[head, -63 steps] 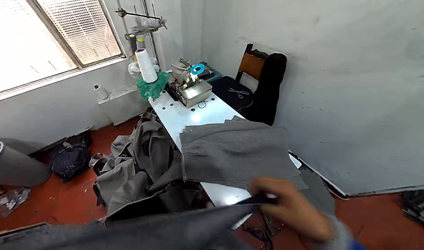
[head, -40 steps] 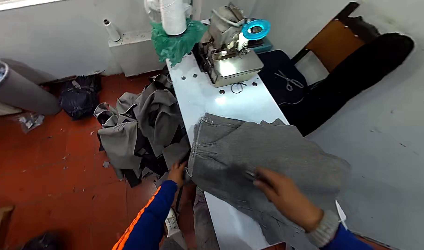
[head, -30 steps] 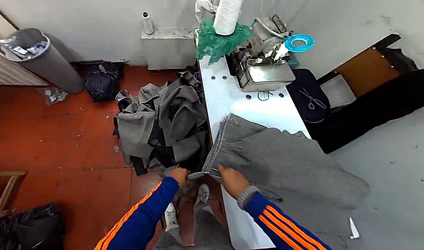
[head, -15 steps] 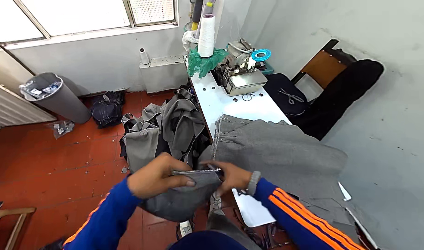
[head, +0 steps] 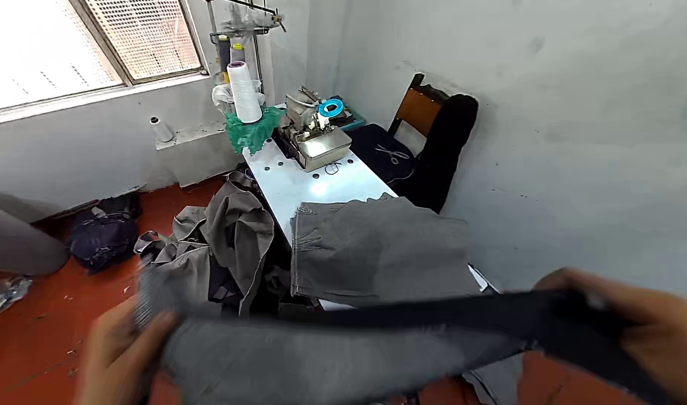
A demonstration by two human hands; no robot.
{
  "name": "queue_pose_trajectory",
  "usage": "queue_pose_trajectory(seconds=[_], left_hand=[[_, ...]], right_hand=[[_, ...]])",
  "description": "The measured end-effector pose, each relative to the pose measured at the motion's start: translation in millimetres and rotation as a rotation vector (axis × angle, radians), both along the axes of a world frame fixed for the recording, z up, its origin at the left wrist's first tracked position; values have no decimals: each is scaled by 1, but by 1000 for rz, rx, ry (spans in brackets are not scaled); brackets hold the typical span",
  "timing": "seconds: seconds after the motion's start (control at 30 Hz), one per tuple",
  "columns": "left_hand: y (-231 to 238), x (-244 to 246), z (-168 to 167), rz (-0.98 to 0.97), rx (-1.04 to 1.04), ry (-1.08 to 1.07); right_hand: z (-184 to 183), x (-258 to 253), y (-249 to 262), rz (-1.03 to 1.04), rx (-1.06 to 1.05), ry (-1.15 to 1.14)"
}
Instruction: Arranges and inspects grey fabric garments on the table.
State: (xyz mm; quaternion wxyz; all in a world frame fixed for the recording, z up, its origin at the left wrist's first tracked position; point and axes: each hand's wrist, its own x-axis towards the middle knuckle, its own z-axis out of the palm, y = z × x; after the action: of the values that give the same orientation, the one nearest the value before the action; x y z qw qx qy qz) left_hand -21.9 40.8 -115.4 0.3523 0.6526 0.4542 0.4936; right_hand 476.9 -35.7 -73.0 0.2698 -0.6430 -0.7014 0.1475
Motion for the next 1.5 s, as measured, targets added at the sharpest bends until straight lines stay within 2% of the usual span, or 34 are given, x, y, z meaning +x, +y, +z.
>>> queue_pose_trajectory(seconds=[0.07, 0.1, 0.13, 0.2, 0.27, 0.3, 0.37, 0.47, 0.57, 0.63, 0.7, 0.77, 0.87, 0.97, 1.13, 1.23, 1.33, 1.37, 1.43, 1.5], left_hand=[[62, 62, -41, 71, -91, -6], [96, 93, -66, 67, -176, 2], [131, 124, -94, 68, -260, 39], [189, 182, -159, 101, -403, 200], [223, 215, -220, 121, -541, 349], [233, 219, -240, 138, -580, 361], [226, 200, -268, 202, -604, 318], [179, 138, -324, 213, -706, 401], [122, 125, -394, -132, -865, 609], [106, 145, -415, -327, -925, 716], [102, 153, -418, -406, -957, 806], [100, 139, -406, -428, -935, 854], [88, 101, -360, -420, -995, 810], [64, 76, -312, -430, -1004, 770], [45, 74, -241, -471, -856, 864], [41, 60, -188, -469, -720, 837], [25, 34, -102, -444, -530, 629], [15, 25, -71, -459, -425, 560], [-3, 9, -16, -537, -125, 430], [-13, -6, 29, -617, 131, 332]], right_hand=[[18, 9, 44, -219, 0, -214], [6, 20, 77, -301, 13, -305], [-16, 36, 113, -358, 2, -362], [-79, 71, 178, -478, -91, -325], [-141, 91, 212, -570, -199, -214], [-159, 89, 220, -573, -219, -163], [-175, 64, 215, -448, -271, -102], [-180, 16, 189, -66, -454, -33], [-194, -41, 176, 242, -590, -13], [-207, -82, 174, 328, -605, -74], [-219, -116, 176, 371, -631, -219], [-230, -148, 181, 410, -696, -369], [-255, -191, 184, 455, -823, -498], [-272, -225, 177, 459, -872, -528], [-283, -254, 177, 402, -803, -497], [-258, -235, 176, 369, -716, -273], [-214, -204, 153, 567, -648, 253], [-204, -201, 144, 628, -669, 364], [-200, -209, 125, 689, -662, 387], [-213, -228, 105, 686, -613, 330]])
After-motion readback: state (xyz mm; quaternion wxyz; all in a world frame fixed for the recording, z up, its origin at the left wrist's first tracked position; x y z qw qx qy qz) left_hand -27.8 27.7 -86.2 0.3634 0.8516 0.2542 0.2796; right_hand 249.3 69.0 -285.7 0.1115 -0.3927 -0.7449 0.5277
